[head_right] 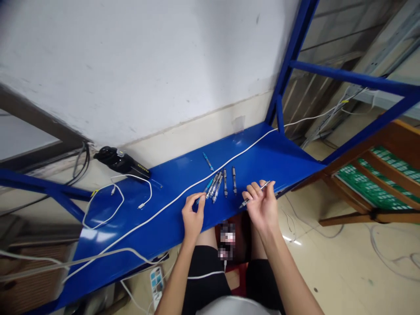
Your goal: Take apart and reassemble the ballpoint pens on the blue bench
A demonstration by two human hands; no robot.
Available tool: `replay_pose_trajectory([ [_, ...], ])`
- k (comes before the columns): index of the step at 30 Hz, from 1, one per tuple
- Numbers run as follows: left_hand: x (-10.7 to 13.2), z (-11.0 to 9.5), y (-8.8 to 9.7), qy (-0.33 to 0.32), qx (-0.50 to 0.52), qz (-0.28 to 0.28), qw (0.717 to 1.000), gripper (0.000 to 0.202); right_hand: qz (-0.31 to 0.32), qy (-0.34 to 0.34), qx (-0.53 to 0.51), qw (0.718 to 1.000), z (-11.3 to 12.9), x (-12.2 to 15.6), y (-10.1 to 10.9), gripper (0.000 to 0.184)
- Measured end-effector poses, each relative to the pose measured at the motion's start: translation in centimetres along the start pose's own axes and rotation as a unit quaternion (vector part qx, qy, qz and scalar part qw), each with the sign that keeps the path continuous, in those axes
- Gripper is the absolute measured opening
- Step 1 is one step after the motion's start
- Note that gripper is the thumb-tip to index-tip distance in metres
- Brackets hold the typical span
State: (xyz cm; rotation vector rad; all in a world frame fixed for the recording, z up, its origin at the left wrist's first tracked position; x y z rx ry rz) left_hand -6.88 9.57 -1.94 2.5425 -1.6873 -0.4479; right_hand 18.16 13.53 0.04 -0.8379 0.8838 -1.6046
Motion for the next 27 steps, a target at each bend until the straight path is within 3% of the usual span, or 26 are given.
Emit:
replay_pose_trajectory([
  [3, -0.1, 0.0, -0.8, -0.015, -0.015, 0.04, 0.999, 0.016, -0.009, -0.005, -0.04, 0.999, 0.5, -0.2, 0.3, 0.051],
  [9, 0.4, 0.0, -2.4, -0.09, -0.064, 0.155, 0.982, 0.023, -0.049, 0.029, -0.111, 0.992, 1.0, -0.6, 0.7, 0.049],
  [18, 1.3, -0.2, -3.0, -0.139, -0.102, 0.208, 0.963, 0.039, -0.012, 0.022, -0.175, 0.984, 1.7, 0.9, -0.2, 0.051],
  [24, 1.6, 0.4, -3.4, -0.147, -0.155, 0.239, 0.947, 0.032, 0.001, 0.034, -0.181, 0.983, 3.2, 1.5, -0.8, 0.052],
  [27, 1.8, 0.5, -3.8, -0.16, -0.168, 0.25, 0.94, 0.031, 0.008, 0.04, -0.123, 0.992, 3.8, 1.1, -1.1, 0.046],
])
Point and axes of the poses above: each hand's wrist, its own x-axis away from the middle knuckle, its own y-axis out of the back of the hand, z = x × y, the point moved 4 cm from there along -x, towards the middle knuckle, and after that the axes turned 7 degrees about y, right-handed, at the moved point
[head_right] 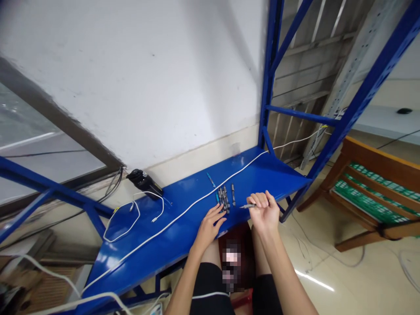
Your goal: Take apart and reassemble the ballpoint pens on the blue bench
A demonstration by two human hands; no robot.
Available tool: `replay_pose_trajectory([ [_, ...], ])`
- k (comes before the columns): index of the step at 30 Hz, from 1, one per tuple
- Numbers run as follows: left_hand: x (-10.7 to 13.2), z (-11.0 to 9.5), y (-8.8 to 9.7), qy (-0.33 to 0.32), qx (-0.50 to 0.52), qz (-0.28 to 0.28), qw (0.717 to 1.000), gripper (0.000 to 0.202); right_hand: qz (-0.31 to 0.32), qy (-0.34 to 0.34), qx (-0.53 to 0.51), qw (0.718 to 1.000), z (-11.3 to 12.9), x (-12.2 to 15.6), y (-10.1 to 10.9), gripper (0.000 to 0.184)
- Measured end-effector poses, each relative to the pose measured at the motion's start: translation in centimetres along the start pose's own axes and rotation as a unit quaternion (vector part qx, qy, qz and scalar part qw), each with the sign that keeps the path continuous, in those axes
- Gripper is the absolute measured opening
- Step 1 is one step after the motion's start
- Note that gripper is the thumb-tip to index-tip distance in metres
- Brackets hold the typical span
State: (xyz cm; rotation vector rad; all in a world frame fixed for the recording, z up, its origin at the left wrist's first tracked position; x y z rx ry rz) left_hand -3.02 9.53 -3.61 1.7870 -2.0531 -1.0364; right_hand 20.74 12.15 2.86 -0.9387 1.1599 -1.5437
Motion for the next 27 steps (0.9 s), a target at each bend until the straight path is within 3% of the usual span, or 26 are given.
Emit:
replay_pose_trajectory([
  [2, -0.1, -0.2, -0.3, -0.013, -0.011, -0.005, 1.0, 0.031, -0.002, 0.007, 0.089, 0.996, -0.1, -0.6, 0.6, 0.034],
  [4, -0.2, -0.4, -0.6, -0.025, -0.022, -0.011, 0.999, 0.031, 0.007, 0.033, 0.207, 0.978, -0.3, -1.3, 1.7, 0.041],
  [6, -0.3, -0.6, -0.9, -0.035, -0.031, -0.016, 0.999, 0.031, 0.04, 0.083, 0.361, 0.928, -0.6, -2.2, 2.9, 0.053],
  [8, -0.6, -0.8, -1.1, -0.043, -0.036, -0.021, 0.998, 0.031, 0.094, 0.145, 0.547, 0.819, -1.0, -3.1, 3.9, 0.05],
  [10, -0.9, -0.9, -1.1, -0.045, -0.042, -0.026, 0.998, 0.032, 0.176, 0.193, 0.689, 0.677, -1.9, -3.9, 4.6, 0.049],
  [13, -1.6, -1.1, -0.9, -0.032, -0.067, -0.027, 0.997, 0.044, 0.285, 0.222, 0.809, 0.463, -3.7, -4.9, 5.5, 0.053],
  [15, -2.3, -1.0, -0.9, -0.025, -0.086, -0.013, 0.996, 0.062, 0.323, 0.226, 0.848, 0.354, -4.7, -5.3, 6.0, 0.054],
  [16, -2.6, -0.9, -1.0, -0.025, -0.093, -0.003, 0.995, 0.072, 0.334, 0.227, 0.858, 0.318, -5.0, -5.4, 6.1, 0.054],
  [18, -3.2, -0.5, -1.4, -0.031, -0.103, 0.017, 0.994, 0.083, 0.348, 0.225, 0.867, 0.276, -5.4, -5.4, 6.2, 0.056],
  [20, -3.6, 0.0, -1.8, -0.037, -0.109, 0.022, 0.993, 0.079, 0.355, 0.22, 0.87, 0.263, -5.4, -5.1, 6.1, 0.058],
  [27, -3.2, 0.4, -2.2, -0.042, -0.099, -0.004, 0.994, 0.068, 0.402, 0.227, 0.843, 0.277, -5.0, -4.2, 5.4, 0.058],
])
Point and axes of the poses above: each hand's wrist, its own x-axis away from the middle knuckle, its own y-axis out of the back of the hand, z = x × y, the point moved 4 cm from there along -x, towards the middle knuckle, and after that the axes turned 7 degrees about y, right-handed, at the moved point
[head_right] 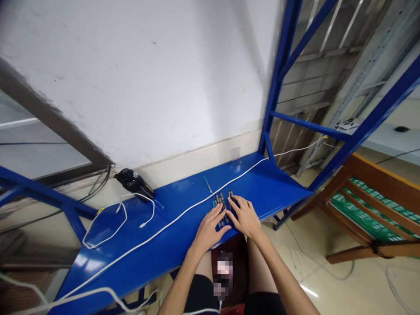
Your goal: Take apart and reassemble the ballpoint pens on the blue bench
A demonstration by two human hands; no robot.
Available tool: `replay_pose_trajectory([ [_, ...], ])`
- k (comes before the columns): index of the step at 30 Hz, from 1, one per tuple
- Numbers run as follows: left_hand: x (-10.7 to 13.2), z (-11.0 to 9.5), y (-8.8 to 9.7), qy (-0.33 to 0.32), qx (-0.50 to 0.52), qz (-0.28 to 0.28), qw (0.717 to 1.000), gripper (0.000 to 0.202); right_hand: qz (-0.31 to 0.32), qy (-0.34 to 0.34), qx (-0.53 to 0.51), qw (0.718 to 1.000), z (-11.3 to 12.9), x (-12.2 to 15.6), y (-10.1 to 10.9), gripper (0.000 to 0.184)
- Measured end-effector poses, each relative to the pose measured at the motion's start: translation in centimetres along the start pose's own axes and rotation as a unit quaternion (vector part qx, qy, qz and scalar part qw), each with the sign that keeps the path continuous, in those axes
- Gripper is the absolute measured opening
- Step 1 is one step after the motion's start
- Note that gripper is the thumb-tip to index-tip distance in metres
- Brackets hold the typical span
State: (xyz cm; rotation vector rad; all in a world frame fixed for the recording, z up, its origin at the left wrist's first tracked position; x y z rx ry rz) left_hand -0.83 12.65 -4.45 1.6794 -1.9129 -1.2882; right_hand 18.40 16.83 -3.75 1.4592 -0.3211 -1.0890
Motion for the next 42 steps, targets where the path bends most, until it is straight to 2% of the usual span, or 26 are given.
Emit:
replay_pose_trajectory([
  [6, 0.75, -0.66, 0.75, -0.038, -0.001, 0.022, 0.999, 0.071, 0.032, 0.039, -0.025, 0.998, 0.12, -0.02, -0.11, 0.058],
  [13, 1.03, -0.11, -0.11, -0.055, -0.036, 0.036, 0.997, 0.054, 0.037, 0.036, -0.03, 0.998, 0.12, -0.05, -0.07, 0.056],
  [20, 0.93, -0.3, 0.6, -0.021, 0.04, 0.026, 0.999, 0.064, 0.029, 0.056, -0.027, 0.998, 0.4, -0.05, 0.12, 0.058],
  [27, 0.9, -0.23, 0.59, -0.006, 0.006, 0.021, 1.0, 0.077, 0.046, 0.046, -0.015, 0.998, 0.24, -0.07, -0.36, 0.061],
  [36, 0.62, -0.38, 0.59, 0.021, 0.022, 0.036, 0.999, 0.061, 0.03, 0.057, -0.055, 0.996, -0.01, 0.24, -0.52, 0.052],
  [42, 0.38, -0.66, 0.71, 0.014, 0.02, 0.044, 0.999, 0.065, 0.025, 0.058, -0.082, 0.995, 0.2, 0.36, -0.08, 0.051],
])
Point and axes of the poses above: each hand's wrist, its own x-axis away from the middle knuckle, its own y-axis out of the back of the hand, z = x × y, the point moved 4 cm from there along -x, towards the middle knuckle, and after that the axes turned 7 degrees about y, right-handed, at the moved point
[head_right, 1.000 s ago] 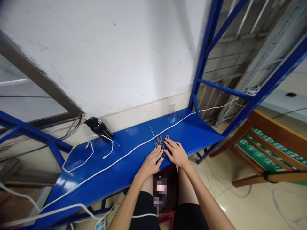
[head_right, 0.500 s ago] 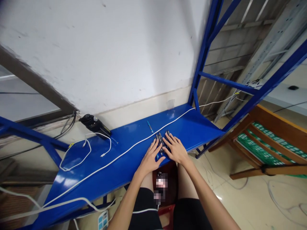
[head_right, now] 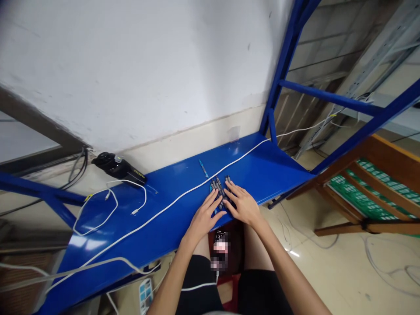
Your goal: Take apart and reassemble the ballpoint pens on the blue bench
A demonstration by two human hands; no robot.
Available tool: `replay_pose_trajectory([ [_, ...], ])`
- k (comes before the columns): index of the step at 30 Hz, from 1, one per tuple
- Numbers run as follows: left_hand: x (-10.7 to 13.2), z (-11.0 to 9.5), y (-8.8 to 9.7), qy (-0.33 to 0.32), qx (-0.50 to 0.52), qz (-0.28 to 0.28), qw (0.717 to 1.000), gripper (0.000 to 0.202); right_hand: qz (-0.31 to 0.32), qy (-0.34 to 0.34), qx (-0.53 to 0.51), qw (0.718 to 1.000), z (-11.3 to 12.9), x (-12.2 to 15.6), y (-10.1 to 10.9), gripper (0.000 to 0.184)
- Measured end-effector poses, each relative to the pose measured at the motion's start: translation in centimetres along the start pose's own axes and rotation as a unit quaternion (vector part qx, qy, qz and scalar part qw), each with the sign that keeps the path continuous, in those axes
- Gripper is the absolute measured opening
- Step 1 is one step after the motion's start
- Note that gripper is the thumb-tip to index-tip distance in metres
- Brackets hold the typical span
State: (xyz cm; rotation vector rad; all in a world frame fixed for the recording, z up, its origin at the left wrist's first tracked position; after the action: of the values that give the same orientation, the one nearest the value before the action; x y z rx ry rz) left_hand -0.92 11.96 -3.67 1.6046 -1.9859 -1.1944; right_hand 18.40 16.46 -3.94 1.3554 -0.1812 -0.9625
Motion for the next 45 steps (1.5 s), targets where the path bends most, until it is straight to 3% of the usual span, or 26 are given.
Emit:
replay_pose_trajectory([
  [5, -0.7, -0.1, 0.4, 0.009, -0.018, 0.003, 1.0, 0.079, 0.003, -0.003, -0.013, 1.0, 0.0, -0.1, 0.1, 0.06],
  [9, -3.9, 1.0, 2.7, 0.028, -0.008, -0.04, 0.999, 0.079, 0.001, -0.016, -0.01, 1.0, -0.1, -0.2, 0.1, 0.066],
  [13, -9.3, 4.8, 5.2, 0.083, -0.013, -0.128, 0.988, 0.058, -0.012, -0.028, -0.012, 0.999, -0.2, -0.3, 0.2, 0.067],
  [17, -13.0, 9.1, 4.7, 0.165, -0.041, -0.119, 0.978, 0.043, -0.032, -0.054, -0.013, 0.998, -0.4, -0.2, 0.3, 0.067],
  [23, -12.8, 10.8, 3.7, 0.163, -0.015, -0.174, 0.971, 0.013, -0.044, -0.073, -0.018, 0.996, -0.5, -0.2, 0.2, 0.063],
  [27, -11.9, 11.3, 4.0, 0.174, -0.001, -0.184, 0.967, 0.026, -0.06, -0.087, -0.019, 0.994, -0.6, -0.1, 0.1, 0.059],
  [30, -11.6, 11.2, 4.8, 0.172, 0.022, -0.215, 0.961, 0.034, -0.069, -0.101, -0.021, 0.992, -0.7, -0.1, 0.1, 0.057],
  [33, -11.7, 10.3, 5.3, 0.134, 0.177, -0.24, 0.945, 0.035, -0.074, -0.121, -0.024, 0.99, -0.8, 0.0, 0.1, 0.058],
  [37, -12.3, 8.1, 3.8, 0.121, 0.449, -0.172, 0.868, 0.047, -0.083, -0.137, -0.024, 0.987, -0.9, 0.1, 0.0, 0.057],
  [43, -12.2, 3.9, 1.1, 0.107, 0.598, -0.058, 0.792, 0.04, -0.1, -0.151, -0.041, 0.983, -0.8, 0.1, 0.2, 0.055],
  [45, -12.1, 2.9, 0.8, 0.11, 0.614, -0.025, 0.781, 0.04, -0.126, -0.158, -0.076, 0.976, -1.0, -0.1, 0.7, 0.054],
])
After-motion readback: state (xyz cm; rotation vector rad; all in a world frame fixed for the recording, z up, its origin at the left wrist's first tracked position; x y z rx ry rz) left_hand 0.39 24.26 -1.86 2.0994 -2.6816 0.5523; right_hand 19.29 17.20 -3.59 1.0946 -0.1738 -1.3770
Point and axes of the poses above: each hand's wrist, its own x-axis away from the middle knuckle, its own y-axis out of the back of the hand, z = x × y, the point moved 4 cm from there along -x, towards the middle knuckle, and after that the axes turned 7 degrees about y, right-handed, at the moved point
